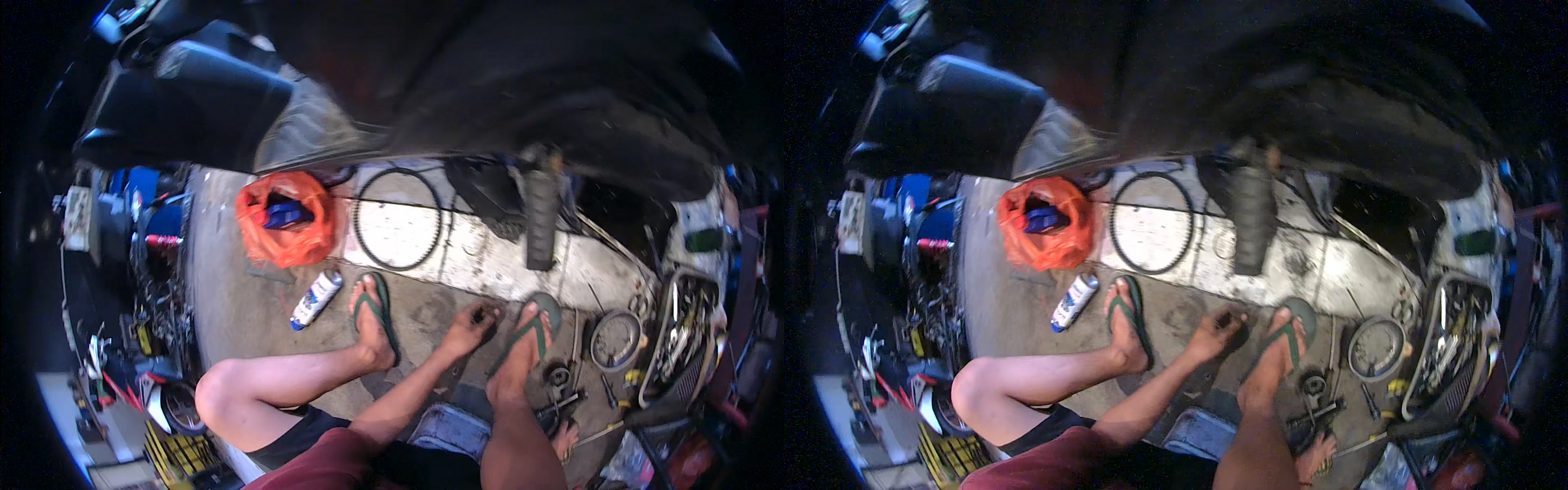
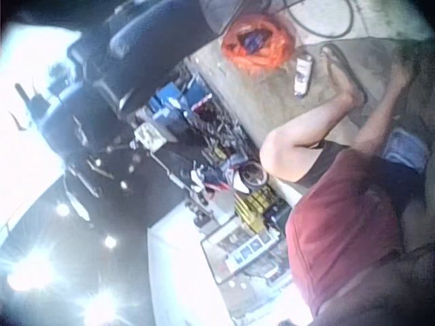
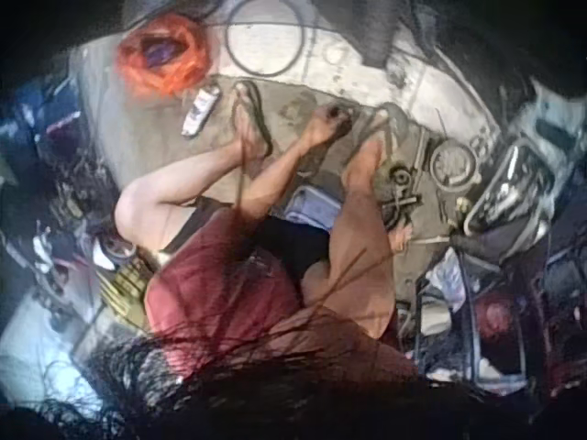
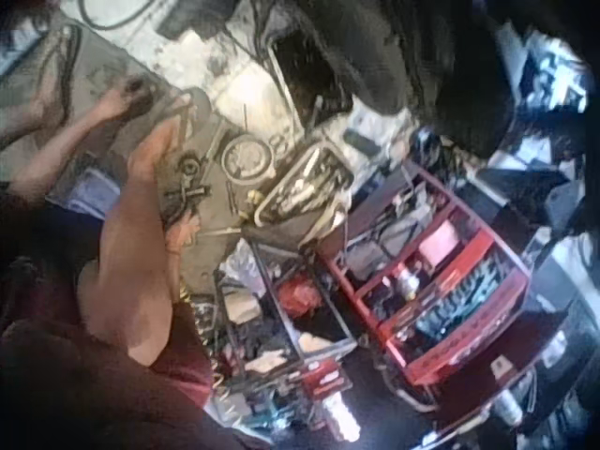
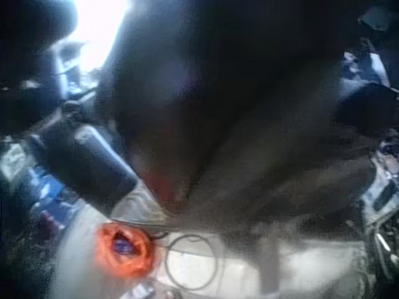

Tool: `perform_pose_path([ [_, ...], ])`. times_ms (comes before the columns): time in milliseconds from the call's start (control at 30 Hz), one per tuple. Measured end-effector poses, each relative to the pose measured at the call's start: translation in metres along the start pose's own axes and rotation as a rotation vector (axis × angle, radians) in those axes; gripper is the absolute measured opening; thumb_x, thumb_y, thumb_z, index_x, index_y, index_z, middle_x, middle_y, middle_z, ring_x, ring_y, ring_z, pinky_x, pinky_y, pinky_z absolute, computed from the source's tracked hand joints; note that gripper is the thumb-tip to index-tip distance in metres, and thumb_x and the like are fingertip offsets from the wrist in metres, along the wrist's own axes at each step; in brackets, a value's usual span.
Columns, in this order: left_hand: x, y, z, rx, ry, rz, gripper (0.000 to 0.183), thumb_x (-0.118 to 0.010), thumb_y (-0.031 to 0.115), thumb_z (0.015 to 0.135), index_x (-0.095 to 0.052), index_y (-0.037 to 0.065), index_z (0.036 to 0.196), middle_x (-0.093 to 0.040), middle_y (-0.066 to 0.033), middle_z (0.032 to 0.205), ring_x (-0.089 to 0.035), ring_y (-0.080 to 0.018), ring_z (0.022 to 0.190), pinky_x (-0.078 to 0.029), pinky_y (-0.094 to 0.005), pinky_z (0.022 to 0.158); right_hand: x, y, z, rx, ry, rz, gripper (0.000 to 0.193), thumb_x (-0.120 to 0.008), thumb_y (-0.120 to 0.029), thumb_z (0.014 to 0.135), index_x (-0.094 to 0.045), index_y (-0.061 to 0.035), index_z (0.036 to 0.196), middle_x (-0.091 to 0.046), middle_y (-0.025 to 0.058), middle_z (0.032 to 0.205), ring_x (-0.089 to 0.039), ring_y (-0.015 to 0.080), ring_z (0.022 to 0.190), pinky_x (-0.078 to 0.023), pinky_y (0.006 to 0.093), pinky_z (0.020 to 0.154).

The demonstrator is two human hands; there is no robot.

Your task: The person removes components from a motorcycle transmission using an impact wrench, takes off the drive belt cover, and places the parts into a tray.

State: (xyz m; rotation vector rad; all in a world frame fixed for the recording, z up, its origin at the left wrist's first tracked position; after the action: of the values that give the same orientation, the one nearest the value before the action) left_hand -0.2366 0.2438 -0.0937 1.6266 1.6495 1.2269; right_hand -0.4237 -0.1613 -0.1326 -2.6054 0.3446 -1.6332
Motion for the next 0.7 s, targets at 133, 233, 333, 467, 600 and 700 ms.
perform_pose_path([
  [133, 0.024, -0.018, -0.002, 0.117, 0.026, 0.077, 0.026, -0.062, 0.021, 0.091, -0.063, 0.004, 0.110, -0.068, -0.0125, 0.093, -0.061, -0.0167, 0.085, -0.048, -0.0309, 0.080, -0.002, 0.008, 0.008, 0.094, 0.013, 0.007, 0.033, -0.050, -0.014, 0.084, -0.057, -0.0009, 0.113, -0.048, 0.0246, 0.113, -0.043, 0.0425, 0.110, -0.034, 0.0513, 0.093],
  [233, 0.037, -0.014, 0.003, 0.109, 0.107, 0.004, 0.025, -0.062, 0.021, 0.091, -0.064, 0.004, 0.110, -0.068, -0.0123, 0.094, -0.061, -0.0167, 0.086, -0.048, -0.0308, 0.081, 0.000, 0.017, 0.008, 0.141, 0.028, 0.004, 0.035, -0.050, -0.015, 0.083, -0.057, -0.0021, 0.115, -0.047, 0.0255, 0.115, -0.042, 0.0430, 0.111, -0.033, 0.0514, 0.093],
  [333, 0.058, 0.003, 0.016, 0.047, 0.157, 0.051, 0.027, -0.061, 0.023, 0.092, -0.065, 0.005, 0.111, -0.069, -0.0113, 0.095, -0.061, -0.0165, 0.085, -0.048, -0.0305, 0.080, -0.006, 0.021, 0.008, 0.215, 0.070, 0.004, 0.037, -0.050, -0.016, 0.083, -0.056, -0.0033, 0.117, -0.047, 0.0263, 0.118, -0.042, 0.0436, 0.113, -0.033, 0.0514, 0.092],
  [467, 0.078, -0.040, 0.023, 0.063, 0.204, 0.178, 0.032, -0.059, 0.027, 0.093, -0.063, 0.001, 0.113, -0.070, -0.0130, 0.100, -0.065, -0.0215, 0.093, -0.049, -0.0327, 0.083, 0.003, 0.008, 0.002, 0.144, -0.110, 0.047, 0.037, -0.048, -0.016, 0.083, -0.059, -0.0051, 0.117, -0.047, 0.0260, 0.120, -0.042, 0.0438, 0.114, -0.034, 0.0507, 0.093],
  [600, 0.060, -0.039, 0.051, 0.112, 0.146, -0.003, 0.026, -0.061, 0.017, 0.091, -0.063, 0.000, 0.110, -0.068, -0.0130, 0.095, -0.063, -0.0210, 0.091, -0.048, -0.0332, 0.085, 0.040, -0.008, 0.000, 0.123, -0.042, -0.001, 0.032, -0.047, -0.016, 0.085, -0.064, -0.0023, 0.109, -0.052, 0.0228, 0.113, -0.046, 0.0410, 0.109, -0.037, 0.0509, 0.092],
  [700, 0.059, -0.029, 0.097, -0.036, 0.198, -0.092, 0.037, -0.064, 0.019, 0.089, -0.054, -0.001, 0.119, -0.063, -0.0157, 0.107, -0.061, -0.0219, 0.099, -0.047, -0.0331, 0.087, 0.025, 0.008, -0.004, 0.047, -0.059, 0.001, 0.030, -0.048, -0.017, 0.088, -0.063, -0.0010, 0.109, -0.053, 0.0238, 0.114, -0.047, 0.0414, 0.109, -0.036, 0.0514, 0.095],
])
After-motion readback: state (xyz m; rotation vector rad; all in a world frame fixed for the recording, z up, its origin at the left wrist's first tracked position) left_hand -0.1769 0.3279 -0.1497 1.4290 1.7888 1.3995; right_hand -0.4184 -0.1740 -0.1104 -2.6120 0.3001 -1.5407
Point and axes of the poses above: each hand's wrist, its own z-axis towards the middle knuckle, its own x-axis out of the back of the hand, y = z × x, the point moved 10 cm from there along z, towards the middle knuckle
